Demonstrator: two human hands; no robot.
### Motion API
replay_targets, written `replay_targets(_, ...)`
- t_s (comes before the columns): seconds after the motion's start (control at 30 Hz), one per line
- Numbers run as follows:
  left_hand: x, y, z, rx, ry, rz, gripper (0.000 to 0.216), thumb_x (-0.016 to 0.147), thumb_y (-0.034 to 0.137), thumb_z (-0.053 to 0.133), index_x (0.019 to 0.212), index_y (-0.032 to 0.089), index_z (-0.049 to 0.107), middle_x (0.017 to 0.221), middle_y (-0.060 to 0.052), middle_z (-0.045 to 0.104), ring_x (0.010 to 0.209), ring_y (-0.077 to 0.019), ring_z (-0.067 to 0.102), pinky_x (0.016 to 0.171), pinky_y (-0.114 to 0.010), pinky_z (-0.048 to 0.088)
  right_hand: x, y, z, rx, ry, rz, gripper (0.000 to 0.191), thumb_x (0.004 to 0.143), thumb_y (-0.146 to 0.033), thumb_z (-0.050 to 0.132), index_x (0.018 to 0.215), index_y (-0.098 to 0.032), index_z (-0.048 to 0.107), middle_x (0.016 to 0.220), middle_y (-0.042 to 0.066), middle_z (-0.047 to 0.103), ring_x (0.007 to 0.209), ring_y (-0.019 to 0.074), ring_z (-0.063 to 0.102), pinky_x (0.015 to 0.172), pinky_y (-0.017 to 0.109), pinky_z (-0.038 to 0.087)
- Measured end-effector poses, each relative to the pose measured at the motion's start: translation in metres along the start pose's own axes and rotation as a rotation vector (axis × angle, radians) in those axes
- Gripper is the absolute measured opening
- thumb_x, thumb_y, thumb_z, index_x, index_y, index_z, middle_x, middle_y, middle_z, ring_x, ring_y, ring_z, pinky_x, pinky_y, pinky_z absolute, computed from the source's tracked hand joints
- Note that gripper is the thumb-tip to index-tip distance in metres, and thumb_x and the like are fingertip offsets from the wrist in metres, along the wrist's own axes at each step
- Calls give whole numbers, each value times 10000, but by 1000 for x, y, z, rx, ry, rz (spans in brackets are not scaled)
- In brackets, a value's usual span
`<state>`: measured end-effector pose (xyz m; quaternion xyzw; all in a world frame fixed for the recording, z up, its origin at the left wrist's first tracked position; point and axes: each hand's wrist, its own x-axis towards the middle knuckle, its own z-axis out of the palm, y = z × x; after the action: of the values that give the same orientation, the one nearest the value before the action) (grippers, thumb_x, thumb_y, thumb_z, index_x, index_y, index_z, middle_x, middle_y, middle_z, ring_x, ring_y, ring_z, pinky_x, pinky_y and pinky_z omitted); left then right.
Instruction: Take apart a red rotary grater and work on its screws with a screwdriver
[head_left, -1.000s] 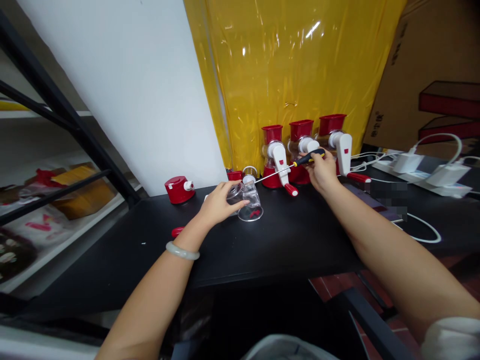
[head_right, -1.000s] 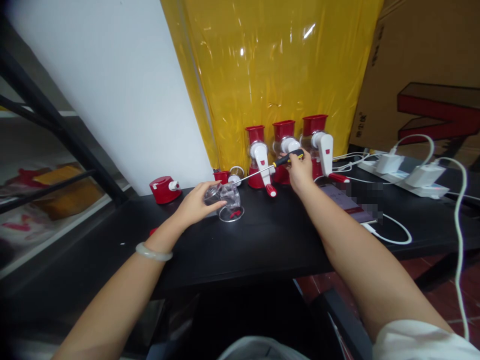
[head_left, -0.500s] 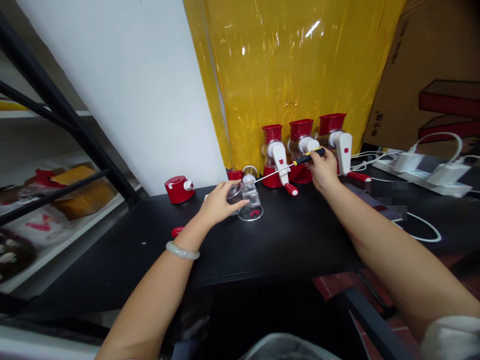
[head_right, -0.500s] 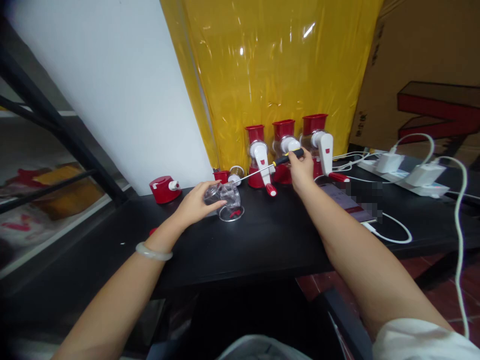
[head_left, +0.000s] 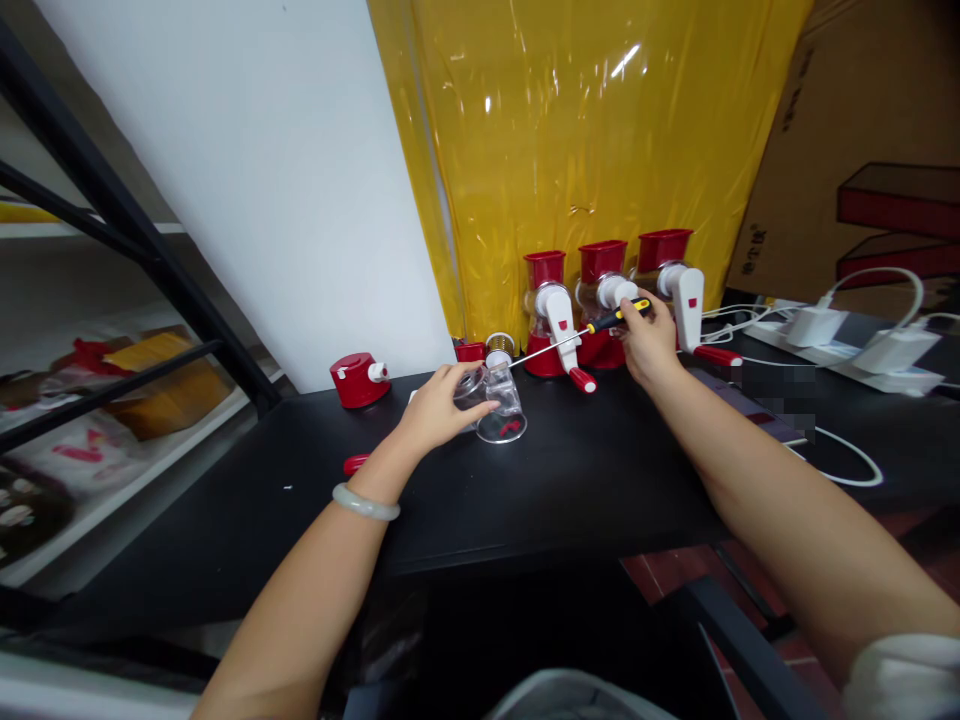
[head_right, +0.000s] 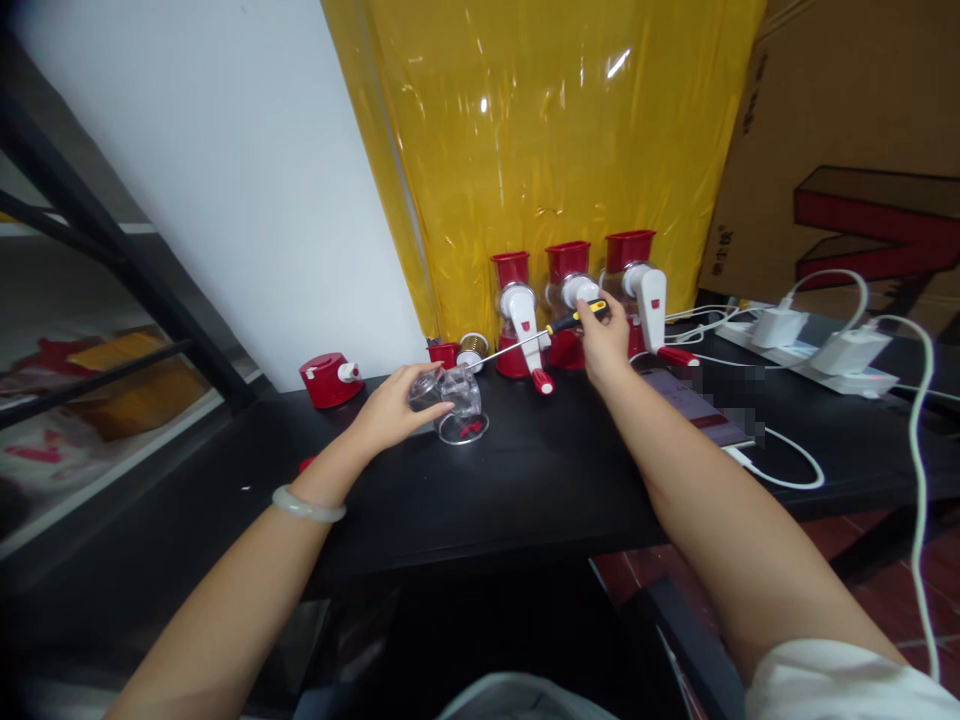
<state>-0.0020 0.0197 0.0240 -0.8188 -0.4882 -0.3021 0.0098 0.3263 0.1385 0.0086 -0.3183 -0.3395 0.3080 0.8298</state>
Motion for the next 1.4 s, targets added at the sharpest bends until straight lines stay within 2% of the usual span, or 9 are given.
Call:
replay_targets(0.13,0,0,0,2,3,1,623,814,588,683,1352,324,517,1315,-65,600,1141,-268,619,987,-458,492,-1,-5,3,116,-10,108,343,694,-219,631,998,-249,474,840,-13,667,781,163,692,594,281,570)
replay_targets(0.27,0,0,0,2,1,-1,624,815,594,678,1352,319,518,1308,-70,603,1137,-270,620,981,-460,494,-3,-6,4,143,-43,170,227,774,-299,569,943,-260,423,717,-28,665,700,176,689,601,326,580)
replay_targets(0.4,0,0,0,0,5,4,630,815,613,668,1349,317,516,1328,-65,597,1145,-267,621,991,-451,491,0,0,1,17,-22,117,333,795,-507,615,932,-267,429,775,-26,649,688,160,668,566,302,560)
replay_targets(0.53,0,0,0,4,7,5,629,813,616,668,1347,319,518,1323,-60,601,1154,-266,620,997,-445,489,3,6,-4,-139,-13,6,452,722,-580,688,963,-258,482,834,-22,600,656,129,626,510,254,515)
replay_targets(0.7,0,0,1,3,6,4,623,814,612,668,1344,323,517,1339,-62,593,1158,-267,619,993,-441,491,2,6,-4,-92,-22,-53,520,650,-555,762,991,-260,502,930,-11,596,736,126,623,561,265,544)
replay_targets(0.9,0,-1,1,3,3,6,623,817,597,674,1354,325,511,1334,-65,593,1155,-268,619,1000,-451,488,-2,-2,1,58,-95,57,491,599,-492,830,864,-235,506,737,-32,612,599,106,591,494,225,500)
replay_targets(1.0,0,-1,1,-5,4,4,625,813,590,682,1351,318,517,1337,-71,592,1163,-272,614,1007,-456,483,-4,-6,2,103,-120,110,398,648,-419,805,838,-225,515,749,-19,650,635,108,626,490,195,489)
replay_targets(1.13,0,0,0,-7,-2,2,625,817,595,674,1355,320,515,1338,-71,593,1170,-274,610,1009,-460,481,-6,-8,2,152,-122,162,296,742,-382,720,859,-238,490,827,-19,663,736,125,669,555,224,539)
replay_targets(1.4,0,1,0,-3,0,2,617,817,578,683,1353,324,514,1335,-69,595,1159,-272,619,1003,-456,485,-4,-4,1,50,-79,34,457,653,-466,798,950,-231,541,845,-30,606,687,105,622,536,222,538)
